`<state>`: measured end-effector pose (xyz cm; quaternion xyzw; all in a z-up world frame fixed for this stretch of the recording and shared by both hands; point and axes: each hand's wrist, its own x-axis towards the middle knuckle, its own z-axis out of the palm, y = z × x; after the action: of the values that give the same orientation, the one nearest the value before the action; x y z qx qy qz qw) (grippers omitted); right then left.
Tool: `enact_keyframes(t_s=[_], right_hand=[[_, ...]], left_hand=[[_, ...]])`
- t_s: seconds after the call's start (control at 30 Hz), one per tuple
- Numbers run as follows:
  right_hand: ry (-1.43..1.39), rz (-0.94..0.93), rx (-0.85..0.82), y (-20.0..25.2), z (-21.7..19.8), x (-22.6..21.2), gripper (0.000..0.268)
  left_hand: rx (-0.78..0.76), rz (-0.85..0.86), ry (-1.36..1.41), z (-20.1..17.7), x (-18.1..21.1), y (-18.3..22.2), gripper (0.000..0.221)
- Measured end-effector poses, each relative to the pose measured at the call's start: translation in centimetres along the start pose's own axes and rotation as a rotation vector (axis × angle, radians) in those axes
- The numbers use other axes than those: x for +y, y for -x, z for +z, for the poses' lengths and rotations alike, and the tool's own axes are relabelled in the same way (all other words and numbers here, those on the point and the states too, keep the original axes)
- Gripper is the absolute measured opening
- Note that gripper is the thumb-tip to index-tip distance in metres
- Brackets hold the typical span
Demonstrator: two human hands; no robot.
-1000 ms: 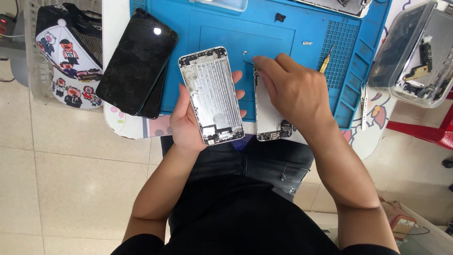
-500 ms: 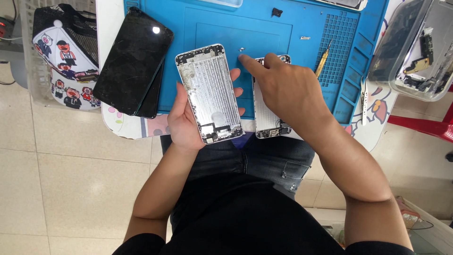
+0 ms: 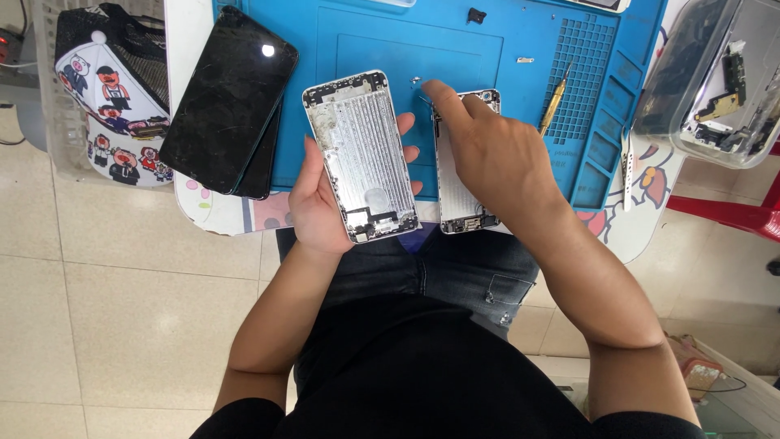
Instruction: Repairing a mobile phone by cleaning the internal chassis and inspecting components.
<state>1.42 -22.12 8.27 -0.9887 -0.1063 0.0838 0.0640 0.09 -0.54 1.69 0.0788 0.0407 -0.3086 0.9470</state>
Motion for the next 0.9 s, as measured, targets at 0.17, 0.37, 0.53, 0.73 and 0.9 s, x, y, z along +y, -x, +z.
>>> enact_keyframes(t_s=[0.17,0.37,0.53,0.73,0.9], right_hand=[[0.040,-0.017,-0.014,-0.08,-0.34,-0.06,0.061],[0.073,-0.062,0.016,-0.11,-0.08,0.00,0.062],[0.066,-0.048,-0.002,-0.11,0.00,-0.02,0.062],[0.084,-0.050,-0.007,0.03,0.11,0.02,0.067],[-0.015,-0.065,0.059,0.35,0.26,0.38,0.062]], left_hand=[[0.006,-0.008,0.032,0.14,-0.01,-0.07,0.074],[-0.008,0.002,-0.016,-0.05,-0.09,-0.11,0.074],[0.003,-0.002,-0.005,0.05,-0.04,-0.06,0.074],[-0.023,0.006,-0.029,-0.16,-0.07,-0.01,0.073],[-0.013,0.000,-0.018,-0.11,-0.02,0.02,0.074]])
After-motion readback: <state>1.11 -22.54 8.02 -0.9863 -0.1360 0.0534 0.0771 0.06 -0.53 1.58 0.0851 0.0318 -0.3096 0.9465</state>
